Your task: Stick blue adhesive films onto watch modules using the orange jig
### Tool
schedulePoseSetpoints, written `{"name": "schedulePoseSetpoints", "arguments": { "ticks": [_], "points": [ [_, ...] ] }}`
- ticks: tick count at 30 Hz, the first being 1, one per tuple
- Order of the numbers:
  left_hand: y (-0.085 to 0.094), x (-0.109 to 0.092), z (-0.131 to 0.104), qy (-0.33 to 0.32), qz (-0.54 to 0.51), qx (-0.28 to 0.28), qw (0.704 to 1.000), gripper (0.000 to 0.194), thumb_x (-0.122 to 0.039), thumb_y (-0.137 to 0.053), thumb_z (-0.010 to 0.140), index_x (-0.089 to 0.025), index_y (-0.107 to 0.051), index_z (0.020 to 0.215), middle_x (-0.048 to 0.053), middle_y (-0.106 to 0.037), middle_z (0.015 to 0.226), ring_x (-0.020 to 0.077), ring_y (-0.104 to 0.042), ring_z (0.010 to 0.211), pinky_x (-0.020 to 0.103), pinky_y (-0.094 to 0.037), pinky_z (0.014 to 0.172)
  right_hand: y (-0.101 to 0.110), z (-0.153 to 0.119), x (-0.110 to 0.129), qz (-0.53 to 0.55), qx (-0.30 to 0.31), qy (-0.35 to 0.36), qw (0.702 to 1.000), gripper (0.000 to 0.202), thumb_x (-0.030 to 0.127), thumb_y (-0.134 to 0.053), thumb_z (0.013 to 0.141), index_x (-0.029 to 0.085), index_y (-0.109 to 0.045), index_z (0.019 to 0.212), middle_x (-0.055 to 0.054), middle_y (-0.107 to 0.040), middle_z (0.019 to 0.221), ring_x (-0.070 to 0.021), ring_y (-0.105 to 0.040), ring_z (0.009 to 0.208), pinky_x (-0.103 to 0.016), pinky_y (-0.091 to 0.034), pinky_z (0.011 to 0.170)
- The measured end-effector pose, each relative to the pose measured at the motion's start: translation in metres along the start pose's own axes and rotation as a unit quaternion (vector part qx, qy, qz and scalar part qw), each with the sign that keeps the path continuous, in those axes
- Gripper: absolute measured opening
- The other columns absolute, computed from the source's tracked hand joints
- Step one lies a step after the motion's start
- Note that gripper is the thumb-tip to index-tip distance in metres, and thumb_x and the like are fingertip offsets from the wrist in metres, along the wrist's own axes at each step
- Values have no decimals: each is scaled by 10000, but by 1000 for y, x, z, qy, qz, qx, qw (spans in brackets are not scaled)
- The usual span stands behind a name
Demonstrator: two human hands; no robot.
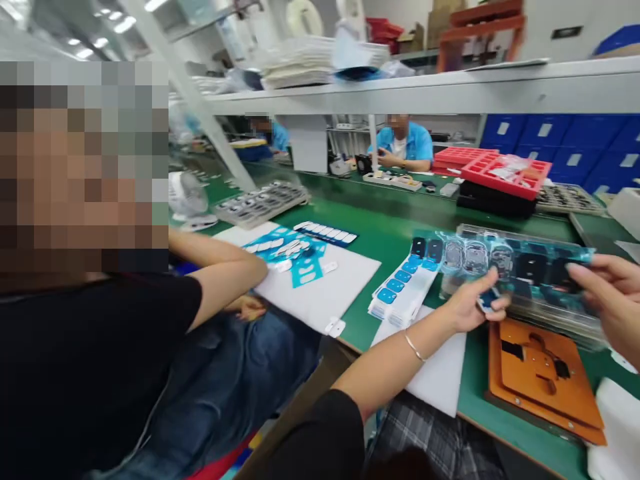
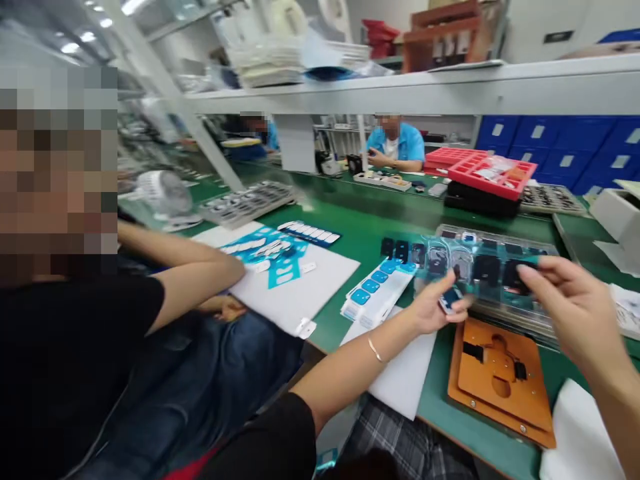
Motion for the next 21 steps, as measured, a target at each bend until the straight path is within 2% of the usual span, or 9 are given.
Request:
{"name": "schedulePoseSetpoints", "arguments": {
  "ticks": [2, 3, 6, 8, 10, 12, 16, 18, 21],
  "points": [
    [6, -5, -3, -26, -10, -58, 998, 410, -467, -850, 655, -153, -602, 743, -33, -529, 648, 33, -363, 454, 157, -214, 371, -5, -8, 4, 70, 44, -22, 996, 440, 624, -813, 644, 261, -692, 863, -55, -682, 769, -163, -640, 634, -286, -544, 551],
    [8, -6, -4, -39, -3, -85, 996, 413, -473, -845, 660, -154, -594, 738, -31, -546, 648, 36, -382, 447, 166, -221, 366, -12, -10, 8, 101, 69, -15, 992, 447, 616, -822, 632, 251, -695, 858, -50, -688, 789, -160, -643, 640, -283, -556, 556],
    [10, -11, -7, -83, 40, -142, 986, 420, -451, -871, 615, -162, -593, 742, -36, -580, 625, 54, -448, 436, 181, -231, 346, -33, -15, 18, 165, 145, 29, 975, 416, 578, -765, 738, 241, -673, 963, -28, -674, 835, -136, -642, 635, -268, -575, 556],
    [10, -14, -8, -104, 53, -159, 980, 455, -443, -898, 555, -164, -614, 774, -33, -614, 646, 69, -501, 455, 181, -261, 340, -42, -20, 20, 188, 219, 67, 955, 442, 598, -692, 809, 250, -638, 1076, -24, -661, 868, -140, -660, 678, -290, -601, 623],
    [9, -17, -9, -121, 65, -163, 977, 481, -438, -911, 516, -162, -622, 785, -30, -633, 659, 76, -525, 455, 182, -283, 334, -45, -25, 18, 196, 263, 83, 941, 453, 605, -652, 841, 264, -607, 1136, -40, -654, 971, -159, -685, 781, -328, -614, 728],
    [8, -20, -9, -144, 91, -160, 972, 473, -426, -907, 520, -163, -630, 799, -31, -635, 651, 77, -524, 435, 186, -287, 324, -46, -27, 11, 199, 271, 64, 939, 447, 581, -670, 839, 277, -579, 1154, -51, -643, 1054, -179, -693, 869, -364, -610, 809],
    [9, -23, -11, -209, 147, -173, 951, 407, -395, -884, 570, -160, -647, 803, -29, -630, 655, 81, -528, 446, 191, -305, 325, -55, -30, 2, 229, 282, -8, 932, 525, 517, -749, 788, 280, -512, 1192, -30, -655, 1007, -187, -702, 864, -421, -602, 870],
    [10, -23, -12, -238, 181, -179, 937, 359, -384, -873, 599, -154, -648, 758, -24, -622, 651, 76, -517, 460, 192, -326, 336, -57, -31, 1, 228, 263, -20, 937, 538, 485, -778, 764, 267, -517, 1181, -40, -649, 1047, -190, -694, 901, -414, -602, 874],
    [11, -21, -14, -264, 228, -173, 921, 303, -365, -847, 660, -148, -636, 678, -22, -592, 615, 61, -480, 454, 198, -355, 363, -54, -33, 2, 189, 207, -2, 960, 525, 474, -805, 728, 241, -555, 1127, -50, -644, 1031, -194, -663, 938, -384, -600, 862]
  ]
}}
Point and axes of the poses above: each hand's wrist, its own z-axis towards the middle knuckle, its own y-axis out of the back of the hand, x = y × z, the point moved 6 cm from there along z, towards the middle knuckle
